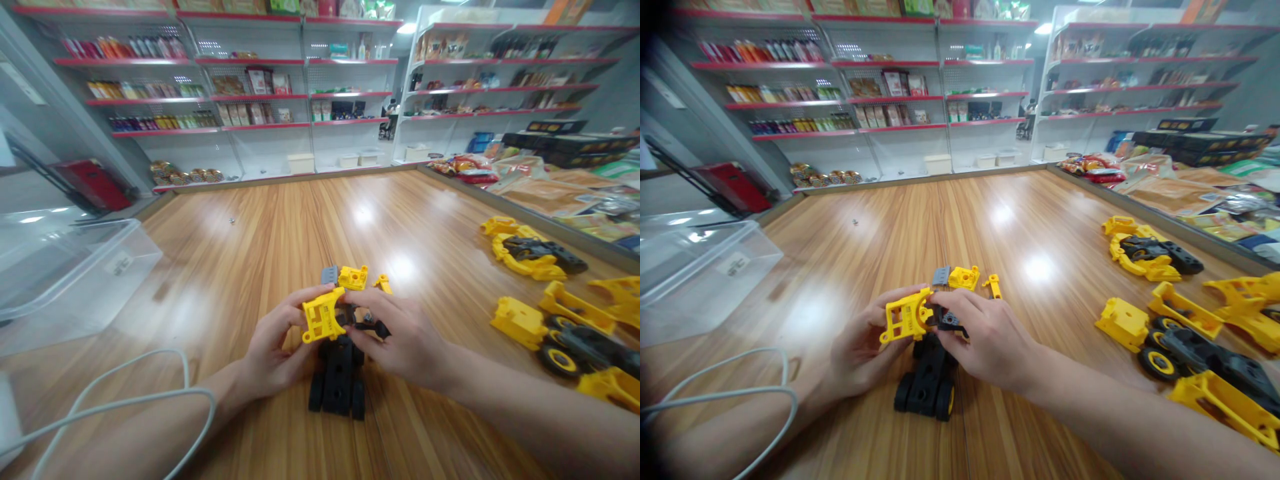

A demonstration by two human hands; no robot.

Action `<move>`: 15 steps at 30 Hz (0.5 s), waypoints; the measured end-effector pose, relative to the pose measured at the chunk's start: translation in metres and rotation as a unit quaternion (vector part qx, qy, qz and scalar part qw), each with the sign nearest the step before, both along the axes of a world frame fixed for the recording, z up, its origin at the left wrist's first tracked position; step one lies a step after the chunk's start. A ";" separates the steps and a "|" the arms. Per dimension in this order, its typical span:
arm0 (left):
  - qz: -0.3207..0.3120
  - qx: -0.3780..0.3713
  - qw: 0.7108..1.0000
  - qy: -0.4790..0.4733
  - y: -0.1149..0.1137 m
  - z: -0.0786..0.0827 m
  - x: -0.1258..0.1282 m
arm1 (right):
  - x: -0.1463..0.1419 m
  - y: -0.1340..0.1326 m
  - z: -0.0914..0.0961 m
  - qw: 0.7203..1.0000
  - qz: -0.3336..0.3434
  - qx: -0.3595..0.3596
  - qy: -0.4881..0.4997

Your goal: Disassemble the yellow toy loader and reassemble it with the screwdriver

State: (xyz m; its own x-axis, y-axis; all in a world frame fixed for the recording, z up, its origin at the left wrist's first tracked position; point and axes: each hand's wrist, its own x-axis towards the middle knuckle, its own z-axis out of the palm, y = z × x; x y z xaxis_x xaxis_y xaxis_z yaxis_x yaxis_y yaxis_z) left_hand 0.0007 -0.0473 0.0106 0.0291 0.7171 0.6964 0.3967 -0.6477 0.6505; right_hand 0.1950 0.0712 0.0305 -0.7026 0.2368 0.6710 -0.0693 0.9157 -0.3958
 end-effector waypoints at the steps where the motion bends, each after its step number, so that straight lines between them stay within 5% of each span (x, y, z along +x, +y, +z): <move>1: 0.014 0.011 1.000 0.013 0.000 -0.001 -0.002 | 0.000 0.000 0.001 1.000 -0.003 0.001 0.007; 11: 0.104 -0.002 0.994 -0.016 0.006 -0.014 -0.009 | 0.003 -0.001 0.010 0.998 0.000 0.003 0.055; 15: 0.073 0.003 0.997 0.006 0.006 -0.009 -0.009 | 0.004 -0.006 0.014 0.987 -0.011 -0.160 0.021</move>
State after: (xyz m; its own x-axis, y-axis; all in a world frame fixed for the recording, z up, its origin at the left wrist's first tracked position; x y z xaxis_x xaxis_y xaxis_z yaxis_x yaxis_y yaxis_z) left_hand -0.0085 -0.0412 0.0019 -0.0674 0.7108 0.7002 0.4944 -0.5858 0.6422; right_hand 0.1991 0.0652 0.0448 -0.6680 0.4559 0.5882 -0.0745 0.7454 -0.6624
